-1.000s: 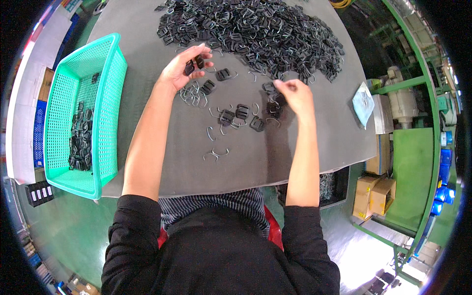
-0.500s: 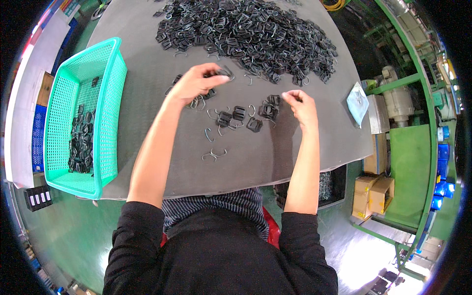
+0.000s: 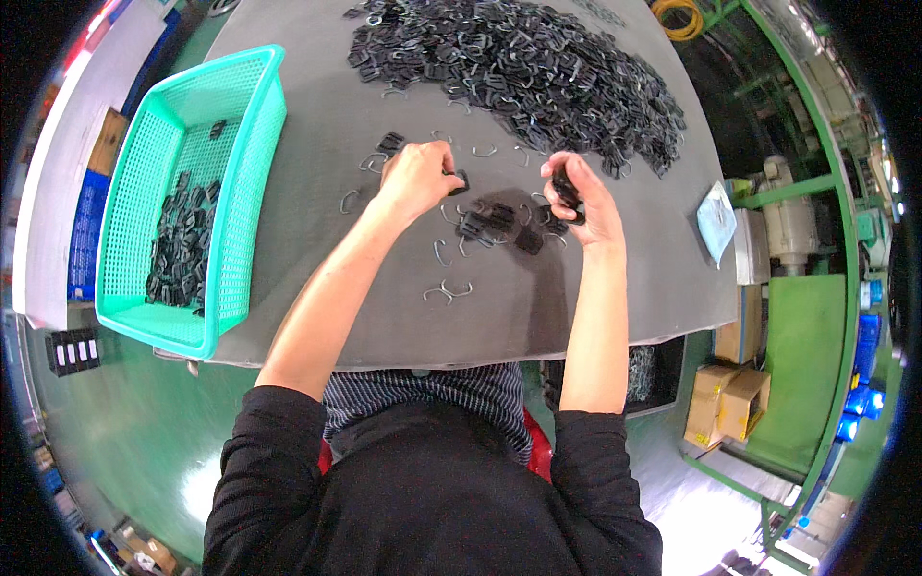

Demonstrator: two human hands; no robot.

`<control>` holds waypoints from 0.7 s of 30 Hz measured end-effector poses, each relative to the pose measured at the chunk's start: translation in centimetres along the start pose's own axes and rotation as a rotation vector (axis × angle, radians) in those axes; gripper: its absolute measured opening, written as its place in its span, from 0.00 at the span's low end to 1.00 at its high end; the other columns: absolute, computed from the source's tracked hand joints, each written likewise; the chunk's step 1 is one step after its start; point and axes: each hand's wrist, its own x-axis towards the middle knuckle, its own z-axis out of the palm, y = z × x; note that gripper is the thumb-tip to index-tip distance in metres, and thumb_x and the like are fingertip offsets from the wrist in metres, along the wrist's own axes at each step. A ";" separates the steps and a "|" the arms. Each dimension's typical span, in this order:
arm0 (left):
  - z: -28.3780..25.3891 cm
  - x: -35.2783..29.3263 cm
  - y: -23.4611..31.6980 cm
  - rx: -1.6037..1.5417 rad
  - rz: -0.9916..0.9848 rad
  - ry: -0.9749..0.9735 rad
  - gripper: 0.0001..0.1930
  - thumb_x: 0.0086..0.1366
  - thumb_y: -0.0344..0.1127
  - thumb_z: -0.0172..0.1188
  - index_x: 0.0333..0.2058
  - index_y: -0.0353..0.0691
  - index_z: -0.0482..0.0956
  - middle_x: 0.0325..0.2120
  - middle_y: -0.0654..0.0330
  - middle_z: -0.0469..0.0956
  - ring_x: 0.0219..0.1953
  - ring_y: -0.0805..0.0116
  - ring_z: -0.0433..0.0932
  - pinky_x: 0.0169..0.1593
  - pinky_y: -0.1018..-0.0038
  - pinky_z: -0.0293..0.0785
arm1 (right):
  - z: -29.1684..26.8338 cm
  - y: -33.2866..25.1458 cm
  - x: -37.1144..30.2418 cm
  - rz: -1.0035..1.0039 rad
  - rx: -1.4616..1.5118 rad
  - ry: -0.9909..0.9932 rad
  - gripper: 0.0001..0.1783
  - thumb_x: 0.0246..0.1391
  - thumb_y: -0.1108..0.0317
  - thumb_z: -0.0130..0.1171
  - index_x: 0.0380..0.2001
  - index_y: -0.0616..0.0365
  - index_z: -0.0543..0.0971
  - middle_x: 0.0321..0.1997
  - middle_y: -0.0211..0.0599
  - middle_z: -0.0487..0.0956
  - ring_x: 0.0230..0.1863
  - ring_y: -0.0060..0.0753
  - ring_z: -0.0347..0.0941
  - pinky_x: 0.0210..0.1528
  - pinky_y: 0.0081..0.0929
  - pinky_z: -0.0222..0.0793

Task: The person sorts small black plastic buckles and metal hooks by hand on a metal table, placing the buckles into a teal basket and the hooks into a black bin.

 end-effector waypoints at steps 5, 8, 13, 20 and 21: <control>-4.6 -5.7 1.1 -0.078 0.043 0.120 0.10 0.48 0.36 0.65 0.26 0.36 0.76 0.23 0.54 0.78 0.28 0.60 0.79 0.34 0.69 0.72 | 7.1 3.7 8.1 0.048 -0.845 -0.085 0.19 0.43 0.50 0.65 0.22 0.56 0.76 0.25 0.30 0.77 0.26 0.21 0.72 0.24 0.22 0.65; -11.0 -10.1 1.8 0.004 -0.017 0.384 0.10 0.48 0.34 0.65 0.27 0.37 0.75 0.23 0.56 0.77 0.28 0.64 0.78 0.34 0.72 0.71 | 10.0 6.3 12.1 -0.127 -1.375 -0.049 0.22 0.36 0.49 0.69 0.28 0.55 0.79 0.33 0.41 0.80 0.39 0.39 0.76 0.39 0.33 0.70; -19.8 -15.7 -2.4 0.303 -0.296 0.651 0.10 0.52 0.35 0.63 0.30 0.37 0.75 0.27 0.55 0.77 0.33 0.60 0.77 0.39 0.69 0.70 | 12.4 8.8 17.0 0.062 -1.719 -0.244 0.34 0.27 0.46 0.73 0.36 0.58 0.80 0.42 0.46 0.78 0.46 0.47 0.73 0.49 0.37 0.68; -15.8 -18.2 -0.8 0.029 -0.004 0.802 0.05 0.54 0.31 0.60 0.30 0.39 0.77 0.28 0.57 0.77 0.30 0.61 0.77 0.36 0.72 0.72 | 21.6 2.4 14.6 -0.182 -1.366 -0.362 0.25 0.37 0.47 0.67 0.28 0.60 0.80 0.25 0.37 0.77 0.28 0.28 0.72 0.33 0.27 0.67; -13.7 -18.2 -0.1 -0.001 0.060 0.689 0.05 0.53 0.30 0.60 0.30 0.39 0.77 0.27 0.57 0.77 0.29 0.61 0.77 0.35 0.72 0.73 | 24.7 2.0 14.0 -0.240 -1.271 -0.365 0.22 0.39 0.50 0.67 0.26 0.61 0.80 0.19 0.30 0.74 0.24 0.21 0.68 0.29 0.23 0.65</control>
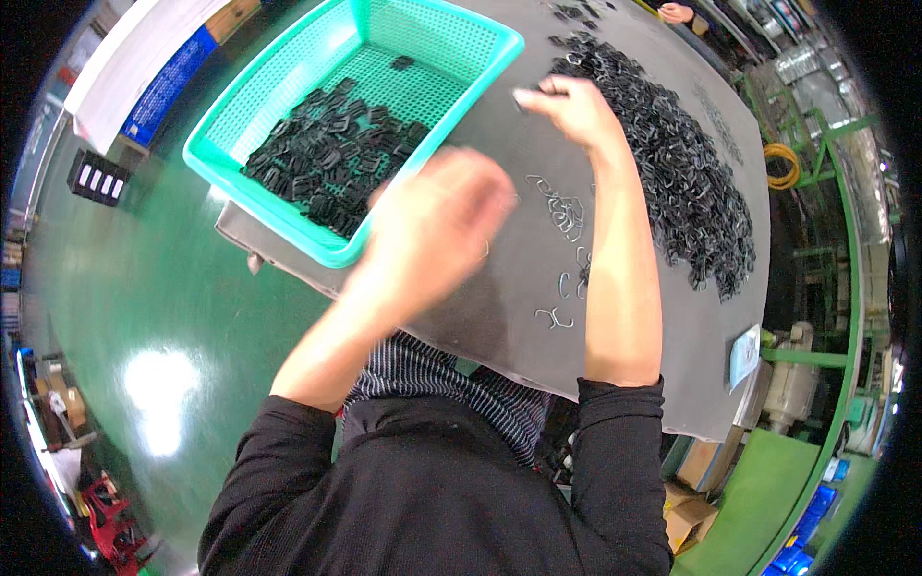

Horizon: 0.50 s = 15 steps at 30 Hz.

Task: The person sorts small black plastic buckles and metal hooks by hand on a metal table, placing the buckles into a teal basket and the hooks into a black bin.

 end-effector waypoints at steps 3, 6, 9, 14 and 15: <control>5.5 -4.1 0.9 -0.167 0.093 -0.286 0.05 0.54 0.34 0.57 0.29 0.41 0.74 0.23 0.56 0.75 0.29 0.56 0.77 0.34 0.63 0.73 | 3.9 -8.5 1.9 -0.347 0.104 -0.085 0.22 0.41 0.49 0.66 0.26 0.58 0.80 0.18 0.28 0.73 0.25 0.21 0.70 0.27 0.22 0.67; 9.3 -5.2 1.4 -0.159 0.087 -0.480 0.06 0.56 0.35 0.56 0.29 0.39 0.74 0.25 0.56 0.76 0.30 0.55 0.77 0.34 0.64 0.74 | 4.1 -10.6 1.6 -0.698 0.036 0.090 0.34 0.40 0.40 0.61 0.39 0.62 0.78 0.32 0.44 0.80 0.29 0.37 0.76 0.36 0.33 0.73; 11.4 -5.8 -0.6 -0.239 0.021 -0.414 0.06 0.55 0.34 0.58 0.29 0.39 0.76 0.24 0.55 0.77 0.27 0.57 0.78 0.31 0.66 0.74 | -1.5 -7.6 -3.6 -0.491 0.087 0.111 0.27 0.43 0.51 0.62 0.39 0.64 0.77 0.33 0.40 0.79 0.31 0.32 0.75 0.37 0.28 0.71; 15.7 -4.2 -1.0 -0.215 0.106 -0.423 0.10 0.54 0.36 0.61 0.32 0.38 0.75 0.28 0.57 0.77 0.32 0.58 0.77 0.34 0.66 0.74 | -10.3 -0.5 -13.4 0.019 0.134 0.144 0.25 0.46 0.61 0.64 0.43 0.67 0.73 0.39 0.41 0.77 0.40 0.29 0.72 0.42 0.26 0.68; 17.0 -3.5 0.5 -0.168 0.182 -0.379 0.11 0.54 0.37 0.62 0.33 0.39 0.75 0.29 0.57 0.76 0.34 0.58 0.77 0.36 0.66 0.74 | -10.0 3.0 -15.3 0.071 0.068 0.127 0.23 0.44 0.61 0.65 0.41 0.65 0.74 0.38 0.41 0.78 0.39 0.30 0.74 0.42 0.27 0.69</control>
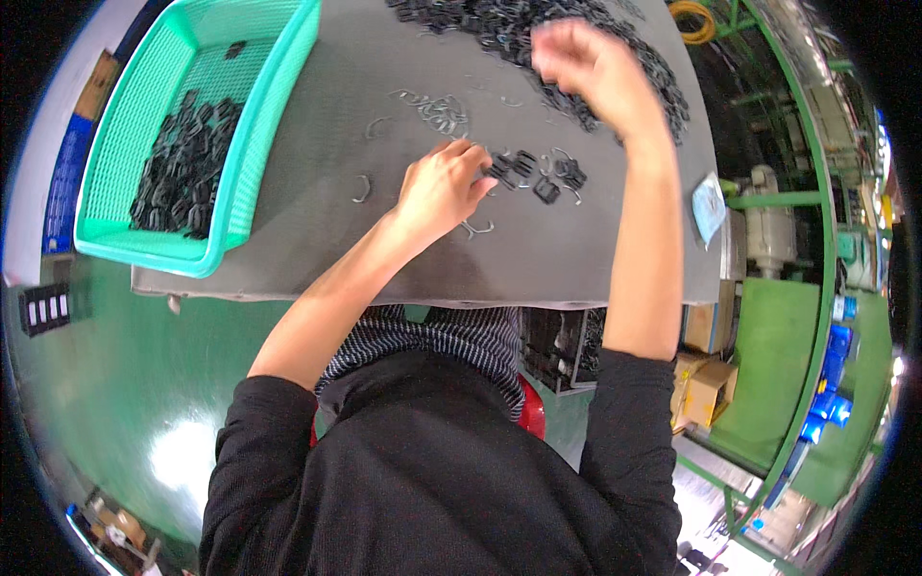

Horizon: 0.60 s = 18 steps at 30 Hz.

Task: The person sorts small black plastic buckles and metal hooks by hand on a metal table, placing the buckles into a teal basket and the hooks into a black bin.

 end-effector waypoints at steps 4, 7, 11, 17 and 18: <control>4.0 3.5 -0.4 0.101 -0.032 -0.063 0.14 0.51 0.38 0.64 0.35 0.40 0.75 0.32 0.57 0.75 0.39 0.57 0.75 0.40 0.63 0.72 | 3.4 11.1 -4.8 0.189 -0.356 -0.058 0.23 0.37 0.61 0.68 0.39 0.56 0.76 0.37 0.41 0.79 0.40 0.38 0.76 0.44 0.33 0.71; 3.6 4.2 -0.8 0.062 -0.122 -0.147 0.11 0.52 0.35 0.63 0.34 0.40 0.75 0.32 0.58 0.76 0.38 0.61 0.76 0.39 0.67 0.73 | 5.8 11.6 -6.2 0.255 -0.486 -0.068 0.25 0.36 0.62 0.69 0.41 0.55 0.75 0.41 0.41 0.78 0.44 0.41 0.74 0.45 0.37 0.69; -1.0 4.3 -3.4 -0.963 -0.500 -0.236 0.10 0.58 0.33 0.60 0.38 0.38 0.73 0.33 0.63 0.76 0.39 0.73 0.76 0.34 0.77 0.73 | 3.0 14.4 -7.2 0.247 0.300 -0.016 0.20 0.41 0.63 0.67 0.39 0.57 0.75 0.37 0.32 0.77 0.39 0.31 0.75 0.39 0.25 0.70; 2.2 6.3 1.3 -0.404 -0.396 -0.425 0.19 0.53 0.48 0.64 0.33 0.35 0.77 0.22 0.61 0.77 0.25 0.74 0.74 0.27 0.77 0.70 | -0.7 17.0 -10.7 0.559 0.531 0.281 0.17 0.40 0.58 0.68 0.29 0.59 0.78 0.27 0.31 0.77 0.33 0.23 0.75 0.31 0.18 0.66; 4.5 5.8 2.2 -0.236 -0.250 -0.353 0.19 0.52 0.49 0.64 0.31 0.36 0.78 0.21 0.56 0.78 0.26 0.66 0.77 0.30 0.70 0.72 | -0.5 17.9 -10.2 0.636 0.345 0.243 0.19 0.38 0.56 0.69 0.28 0.59 0.79 0.26 0.33 0.78 0.34 0.25 0.76 0.31 0.20 0.68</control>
